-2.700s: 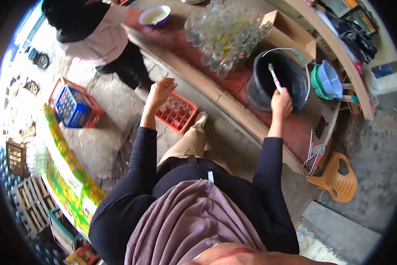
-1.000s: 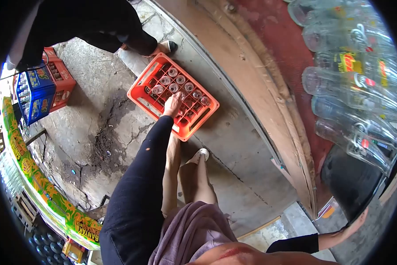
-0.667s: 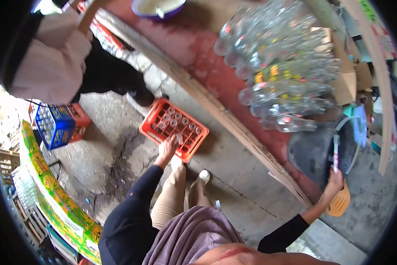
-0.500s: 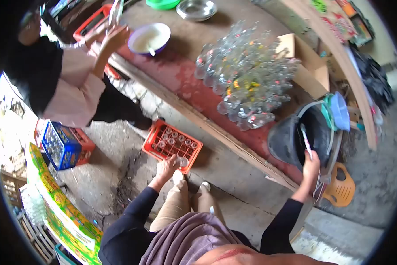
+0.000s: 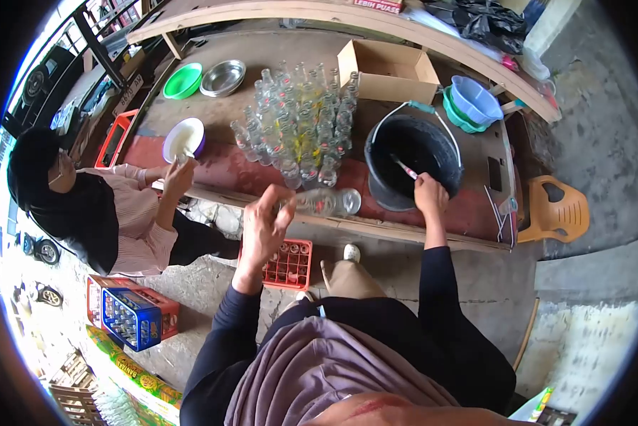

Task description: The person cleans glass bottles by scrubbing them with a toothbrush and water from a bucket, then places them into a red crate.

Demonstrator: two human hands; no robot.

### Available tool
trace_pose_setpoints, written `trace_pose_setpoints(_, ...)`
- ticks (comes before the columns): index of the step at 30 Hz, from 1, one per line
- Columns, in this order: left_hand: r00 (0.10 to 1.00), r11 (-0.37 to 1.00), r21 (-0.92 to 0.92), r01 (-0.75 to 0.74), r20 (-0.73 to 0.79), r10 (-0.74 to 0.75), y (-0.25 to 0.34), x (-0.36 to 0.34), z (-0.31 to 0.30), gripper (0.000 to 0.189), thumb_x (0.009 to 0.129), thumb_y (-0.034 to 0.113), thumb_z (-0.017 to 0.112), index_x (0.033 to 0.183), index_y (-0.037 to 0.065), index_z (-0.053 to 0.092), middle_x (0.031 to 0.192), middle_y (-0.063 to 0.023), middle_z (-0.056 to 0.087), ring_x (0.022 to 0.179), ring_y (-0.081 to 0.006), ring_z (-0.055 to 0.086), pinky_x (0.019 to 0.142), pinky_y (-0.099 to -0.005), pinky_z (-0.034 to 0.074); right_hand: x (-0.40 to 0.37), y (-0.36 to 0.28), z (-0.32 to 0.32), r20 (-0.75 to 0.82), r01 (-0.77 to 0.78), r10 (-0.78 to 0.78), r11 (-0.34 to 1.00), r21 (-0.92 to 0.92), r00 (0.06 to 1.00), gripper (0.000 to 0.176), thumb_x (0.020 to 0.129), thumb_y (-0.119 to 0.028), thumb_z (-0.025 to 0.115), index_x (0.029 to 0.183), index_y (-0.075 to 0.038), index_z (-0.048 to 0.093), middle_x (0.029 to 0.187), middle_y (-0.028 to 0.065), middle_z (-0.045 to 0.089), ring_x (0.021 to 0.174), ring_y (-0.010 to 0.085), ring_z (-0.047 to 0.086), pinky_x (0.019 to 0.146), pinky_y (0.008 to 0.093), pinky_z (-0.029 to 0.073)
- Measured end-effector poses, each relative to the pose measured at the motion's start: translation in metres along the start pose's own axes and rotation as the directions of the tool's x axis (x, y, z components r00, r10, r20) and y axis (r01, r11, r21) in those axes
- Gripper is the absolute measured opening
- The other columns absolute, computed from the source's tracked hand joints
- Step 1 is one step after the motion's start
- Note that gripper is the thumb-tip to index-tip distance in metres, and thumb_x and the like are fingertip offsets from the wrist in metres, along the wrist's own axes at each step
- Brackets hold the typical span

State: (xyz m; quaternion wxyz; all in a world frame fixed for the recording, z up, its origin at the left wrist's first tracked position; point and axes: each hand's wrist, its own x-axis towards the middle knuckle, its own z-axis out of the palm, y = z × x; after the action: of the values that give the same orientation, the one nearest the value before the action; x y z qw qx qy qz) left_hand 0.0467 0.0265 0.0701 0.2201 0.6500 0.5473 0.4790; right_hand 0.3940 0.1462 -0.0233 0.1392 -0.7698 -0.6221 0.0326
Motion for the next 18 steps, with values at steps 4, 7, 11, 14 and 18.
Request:
trace_pose_setpoints(4, 0.990, 0.995, 0.035, -0.097, -0.103, 0.100, 0.026, 0.060, 0.050, 0.016, 0.087, 0.017, 0.060, 0.093, 0.003, 0.058, 0.063, -0.0154, 0.056, 0.052, -0.0234, 0.055, 0.054, -0.0334, 0.044, 0.005, 0.008, 0.003, 0.088, 0.081, -0.082, 0.997, 0.016, 0.993, 0.022, 0.089, -0.022, 0.050, 0.089, -0.009, 0.067, 0.085, 0.0186, 0.069, 0.082, 0.0381, 0.067, 0.074, 0.0490, 0.052)
trace_pose_setpoints(7, 0.993, 0.992, 0.057, -0.114, -0.025, 0.116, 0.033, 0.098, 0.095, 0.018, 0.086, 0.020, 0.063, 0.093, 0.004, 0.058, 0.061, -0.0160, 0.057, 0.053, -0.0315, 0.059, 0.053, -0.0370, 0.046, 0.014, 0.014, 0.003, 0.204, 0.121, -0.122, 0.992, 0.017, 0.971, 0.023, 0.089, -0.020, 0.049, 0.090, -0.006, 0.067, 0.087, 0.0199, 0.069, 0.082, 0.0386, 0.067, 0.074, 0.0477, 0.053)
trace_pose_setpoints(11, 0.994, 0.984, 0.152, -0.096, 0.073, 0.086, 0.028, 0.133, 0.164, 0.017, 0.085, 0.021, 0.063, 0.090, 0.006, 0.058, 0.062, -0.0169, 0.061, 0.062, -0.0350, 0.064, 0.056, -0.0419, 0.048, 0.042, 0.028, 0.005, 0.278, 0.093, -0.074, 0.994, -0.057, 0.958, 0.021, 0.089, -0.017, 0.052, 0.090, -0.002, 0.067, 0.087, 0.0210, 0.069, 0.085, 0.0375, 0.067, 0.076, 0.0452, 0.053)
trace_pose_setpoints(14, 0.979, 0.957, 0.209, -0.199, 0.081, 0.186, -0.013, 0.142, 0.221, 0.019, 0.088, 0.024, 0.062, 0.094, 0.006, 0.058, 0.060, -0.0167, 0.059, 0.061, -0.0374, 0.061, 0.056, -0.0448, 0.045, 0.059, 0.039, 0.005, 0.175, 0.057, -0.044, 0.996, -0.073, 0.984, 0.017, 0.089, -0.014, 0.054, 0.095, -0.002, 0.065, 0.092, 0.0206, 0.068, 0.089, 0.0347, 0.068, 0.079, 0.0435, 0.053)
trace_pose_setpoints(18, 0.982, 0.960, 0.255, -0.116, 0.174, 0.073, -0.034, 0.144, 0.254, 0.019, 0.088, 0.024, 0.062, 0.092, 0.006, 0.057, 0.064, -0.0177, 0.061, 0.065, -0.0383, 0.062, 0.059, -0.0454, 0.047, 0.078, 0.054, 0.007, 0.153, 0.067, -0.051, 0.993, -0.100, 0.987, 0.018, 0.092, -0.011, 0.046, 0.105, -0.002, 0.056, 0.102, 0.0192, 0.063, 0.093, 0.0340, 0.066, 0.079, 0.0422, 0.054)
